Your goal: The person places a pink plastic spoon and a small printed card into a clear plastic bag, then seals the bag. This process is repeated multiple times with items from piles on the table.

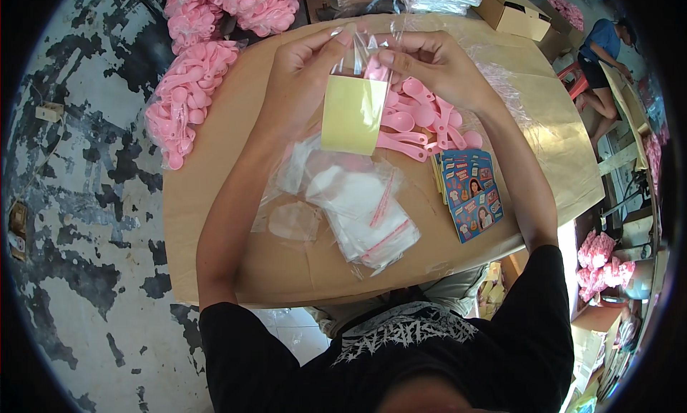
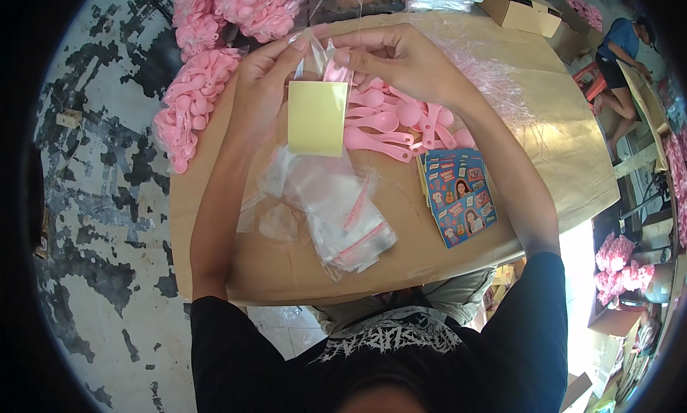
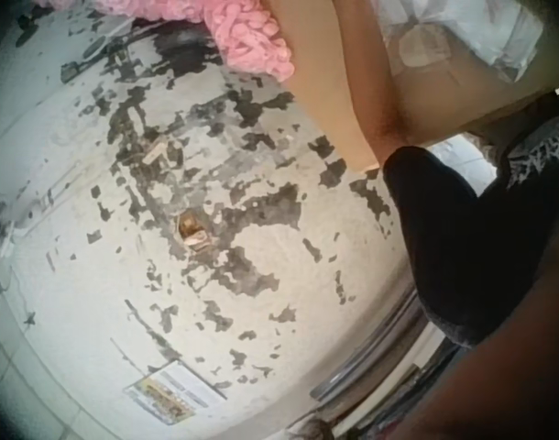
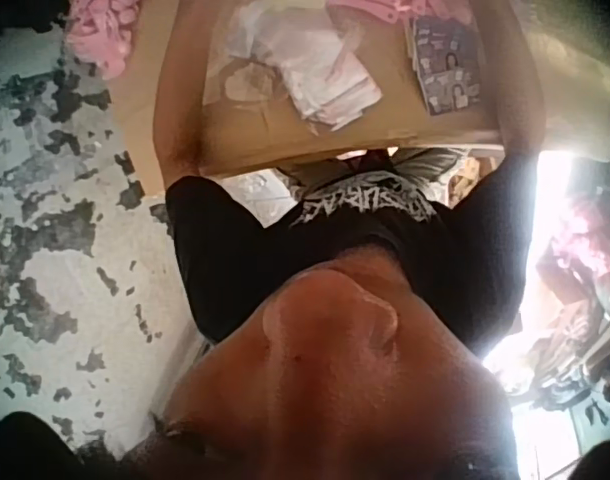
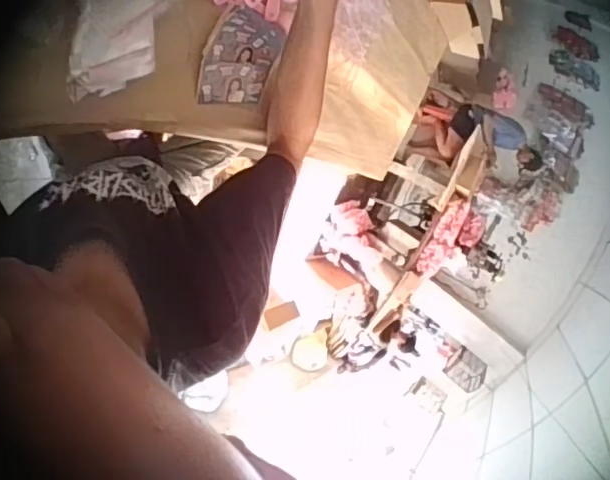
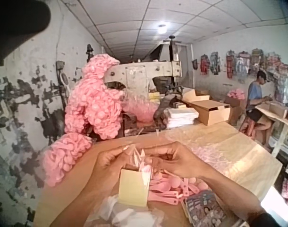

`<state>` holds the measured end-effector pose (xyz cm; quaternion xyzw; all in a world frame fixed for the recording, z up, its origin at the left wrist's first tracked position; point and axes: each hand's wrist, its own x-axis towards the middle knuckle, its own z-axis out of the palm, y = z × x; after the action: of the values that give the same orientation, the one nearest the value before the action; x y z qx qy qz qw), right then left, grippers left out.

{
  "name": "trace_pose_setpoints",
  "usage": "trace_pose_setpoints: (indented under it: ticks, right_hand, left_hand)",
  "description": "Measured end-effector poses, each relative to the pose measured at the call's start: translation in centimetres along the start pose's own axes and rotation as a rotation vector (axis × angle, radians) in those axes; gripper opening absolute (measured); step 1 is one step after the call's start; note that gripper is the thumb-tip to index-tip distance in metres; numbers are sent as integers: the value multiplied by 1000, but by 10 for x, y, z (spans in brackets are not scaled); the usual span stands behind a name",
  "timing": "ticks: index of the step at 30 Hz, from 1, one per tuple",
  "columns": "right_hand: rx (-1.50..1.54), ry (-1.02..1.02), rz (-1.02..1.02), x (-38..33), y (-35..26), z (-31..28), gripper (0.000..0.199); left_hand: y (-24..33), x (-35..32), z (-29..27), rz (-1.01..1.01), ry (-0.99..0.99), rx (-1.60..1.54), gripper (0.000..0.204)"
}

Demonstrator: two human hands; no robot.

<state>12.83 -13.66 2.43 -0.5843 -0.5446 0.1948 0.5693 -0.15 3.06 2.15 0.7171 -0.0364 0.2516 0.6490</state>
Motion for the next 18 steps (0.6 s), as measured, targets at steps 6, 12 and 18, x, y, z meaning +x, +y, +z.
trace_pose_setpoints:
  ticks: [6,12,18]
  right_hand:
    - [-39,55,33,-1,-2,-9,26]
    - [-137,-8,-177,1,0,-15,24]
    - [-278,-137,-273,1,8,-26,29]
  left_hand:
    - [7,-2,-4,-106,-108,-69,33]
    - [-1,2,-14,-35,-158,26,22]
    - [-1,2,-16,13,-161,81,13]
